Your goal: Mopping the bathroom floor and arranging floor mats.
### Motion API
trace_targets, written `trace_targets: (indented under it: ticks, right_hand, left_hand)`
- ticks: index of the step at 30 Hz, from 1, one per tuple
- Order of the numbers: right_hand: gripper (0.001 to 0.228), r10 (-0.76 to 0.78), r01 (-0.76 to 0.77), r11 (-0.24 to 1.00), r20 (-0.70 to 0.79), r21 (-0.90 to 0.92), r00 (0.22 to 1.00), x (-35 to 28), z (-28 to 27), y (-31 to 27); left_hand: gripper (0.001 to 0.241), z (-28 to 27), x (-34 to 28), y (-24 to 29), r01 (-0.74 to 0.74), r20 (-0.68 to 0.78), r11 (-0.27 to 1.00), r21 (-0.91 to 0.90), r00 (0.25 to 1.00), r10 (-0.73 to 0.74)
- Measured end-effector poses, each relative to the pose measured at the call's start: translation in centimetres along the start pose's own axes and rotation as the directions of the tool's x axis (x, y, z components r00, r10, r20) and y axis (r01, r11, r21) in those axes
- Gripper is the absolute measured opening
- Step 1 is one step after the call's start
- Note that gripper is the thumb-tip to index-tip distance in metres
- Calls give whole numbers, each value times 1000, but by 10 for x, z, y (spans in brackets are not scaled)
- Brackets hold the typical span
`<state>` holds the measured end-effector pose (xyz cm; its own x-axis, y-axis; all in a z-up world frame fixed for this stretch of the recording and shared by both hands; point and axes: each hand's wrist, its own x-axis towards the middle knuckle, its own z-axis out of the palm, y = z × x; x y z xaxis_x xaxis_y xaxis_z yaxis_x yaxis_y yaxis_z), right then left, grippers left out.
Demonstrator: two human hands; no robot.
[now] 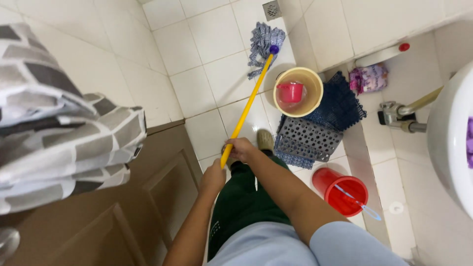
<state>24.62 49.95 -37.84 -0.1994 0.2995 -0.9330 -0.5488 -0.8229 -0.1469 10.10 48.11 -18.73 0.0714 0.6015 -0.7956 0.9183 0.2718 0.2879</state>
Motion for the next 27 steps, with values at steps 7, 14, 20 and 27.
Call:
trace_targets:
  ticks: [7, 14, 20, 27]
  right_hand:
    - [28, 128, -105, 980, -134, 167, 983, -9, -10, -98]
    - [22, -91, 103, 977, 74, -186, 993, 1, 8, -67]
    - [34, -164, 244, 933, 290, -264, 943, -51, 21, -54]
    - [42, 14, 5, 980, 97, -201, 995, -24, 2, -115]
  left_hand:
    - [52, -22, -52, 3, -7, 25, 999, -32, 1000, 8]
    - [50, -30, -24, 52, 55, 1, 983, 177, 998, -56]
    - [32, -23, 56, 89, 11, -107, 996, 84, 994, -2]
    - [41, -53, -29, 86, 68, 47, 994, 83, 996, -72]
